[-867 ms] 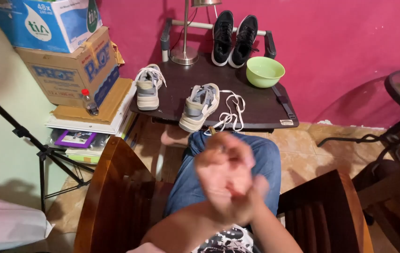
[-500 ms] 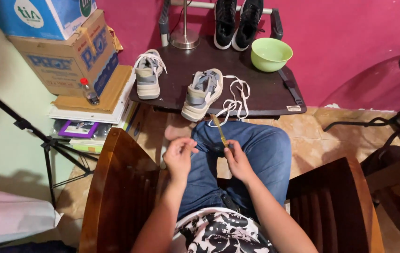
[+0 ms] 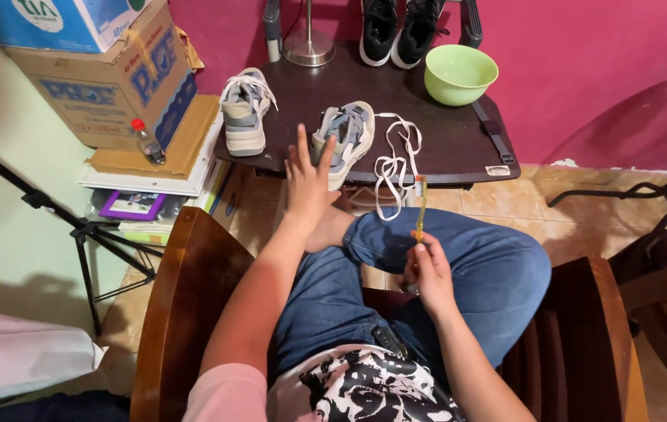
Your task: Cleaning the sole of a sneaker using a toothbrush and water.
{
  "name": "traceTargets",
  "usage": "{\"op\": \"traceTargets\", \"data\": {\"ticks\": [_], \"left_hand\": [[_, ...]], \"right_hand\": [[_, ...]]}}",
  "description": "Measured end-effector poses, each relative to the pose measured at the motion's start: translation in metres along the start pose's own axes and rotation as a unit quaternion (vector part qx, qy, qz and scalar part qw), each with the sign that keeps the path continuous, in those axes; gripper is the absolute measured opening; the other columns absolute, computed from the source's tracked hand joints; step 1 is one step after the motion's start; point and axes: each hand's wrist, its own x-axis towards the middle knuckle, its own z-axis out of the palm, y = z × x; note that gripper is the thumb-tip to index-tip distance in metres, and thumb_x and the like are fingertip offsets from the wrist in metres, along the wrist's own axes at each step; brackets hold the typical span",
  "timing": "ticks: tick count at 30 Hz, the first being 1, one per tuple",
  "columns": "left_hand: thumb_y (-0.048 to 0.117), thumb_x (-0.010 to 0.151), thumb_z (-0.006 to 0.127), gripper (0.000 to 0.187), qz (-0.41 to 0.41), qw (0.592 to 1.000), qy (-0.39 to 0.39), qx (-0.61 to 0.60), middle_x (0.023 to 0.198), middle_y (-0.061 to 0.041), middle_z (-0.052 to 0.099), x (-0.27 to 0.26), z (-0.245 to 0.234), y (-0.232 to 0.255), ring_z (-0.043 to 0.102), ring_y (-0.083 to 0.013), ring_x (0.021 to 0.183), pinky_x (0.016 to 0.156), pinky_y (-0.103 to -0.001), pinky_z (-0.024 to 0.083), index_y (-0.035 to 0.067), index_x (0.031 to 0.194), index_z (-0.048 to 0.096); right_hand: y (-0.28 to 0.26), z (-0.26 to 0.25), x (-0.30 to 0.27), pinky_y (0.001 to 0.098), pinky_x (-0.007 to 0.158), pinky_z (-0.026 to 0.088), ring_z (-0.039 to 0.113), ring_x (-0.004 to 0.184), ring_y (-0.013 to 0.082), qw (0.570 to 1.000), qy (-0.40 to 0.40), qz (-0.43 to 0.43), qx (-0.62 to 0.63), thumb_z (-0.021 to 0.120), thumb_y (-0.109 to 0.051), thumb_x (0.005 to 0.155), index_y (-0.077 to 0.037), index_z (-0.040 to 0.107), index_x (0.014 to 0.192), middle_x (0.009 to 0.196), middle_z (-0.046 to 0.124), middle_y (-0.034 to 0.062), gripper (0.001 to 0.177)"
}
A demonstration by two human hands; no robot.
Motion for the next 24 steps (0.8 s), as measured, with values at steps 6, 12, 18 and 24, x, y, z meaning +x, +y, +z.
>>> {"op": "traceTargets", "data": {"ticks": [6, 12, 18, 24], "left_hand": [[0.005, 0.059, 0.085, 0.124, -0.009, 0.996, -0.016, -0.092, 0.158, -0.028, 0.014, 0.003, -0.004, -0.01, 0.059, -0.0595, 0.114, 0.09, -0.064, 0.059, 0.033, 0.16, 0.018], [0.013, 0.047, 0.098, 0.136, -0.154, 0.924, 0.011, -0.351, 0.157, -0.028, 0.024, -0.028, -0.034, -0.006, 0.037, -0.0516, 0.142, 0.118, -0.06, 0.031, 0.022, 0.157, 0.019], [0.014, 0.04, 0.101, 0.144, -0.154, 0.877, 0.033, -0.455, 0.16, -0.022, 0.021, -0.059, -0.041, 0.012, 0.028, -0.0399, 0.149, 0.125, -0.054, 0.015, 0.02, 0.158, 0.018], [0.017, 0.038, 0.103, 0.145, -0.118, 0.864, 0.072, -0.484, 0.146, -0.026, 0.042, -0.078, -0.046, 0.031, 0.042, -0.0383, 0.139, 0.122, -0.053, 0.024, 0.013, 0.157, 0.019]], "right_hand": [[-0.015, 0.009, -0.006, 0.0235, 0.037, 0.031, 0.043, 0.042, 0.0145, 0.996, 0.051, 0.046, 0.05, 0.038, -0.015, 0.11, -0.007, 0.051, 0.14, 0.068, 0.041, 0.0074, 0.034], [-0.015, 0.022, -0.01, 0.0225, 0.036, 0.031, 0.041, 0.042, 0.0114, 0.998, 0.045, 0.047, 0.012, 0.042, -0.016, 0.109, -0.011, 0.057, 0.141, 0.067, 0.042, 0.0058, 0.036], [-0.042, 0.013, 0.02, 0.033, 0.062, 0.051, 0.061, 0.065, 0.0197, 0.946, 0.066, -0.097, -0.302, 0.057, -0.014, 0.103, -0.018, 0.063, 0.141, 0.075, 0.066, 0.0082, 0.039], [-0.08, 0.03, 0.014, 0.045, 0.092, 0.056, 0.072, 0.106, 0.0348, 0.899, 0.043, -0.176, -0.399, 0.067, -0.004, 0.094, -0.015, 0.073, 0.125, 0.111, 0.077, 0.0126, 0.034]]}}
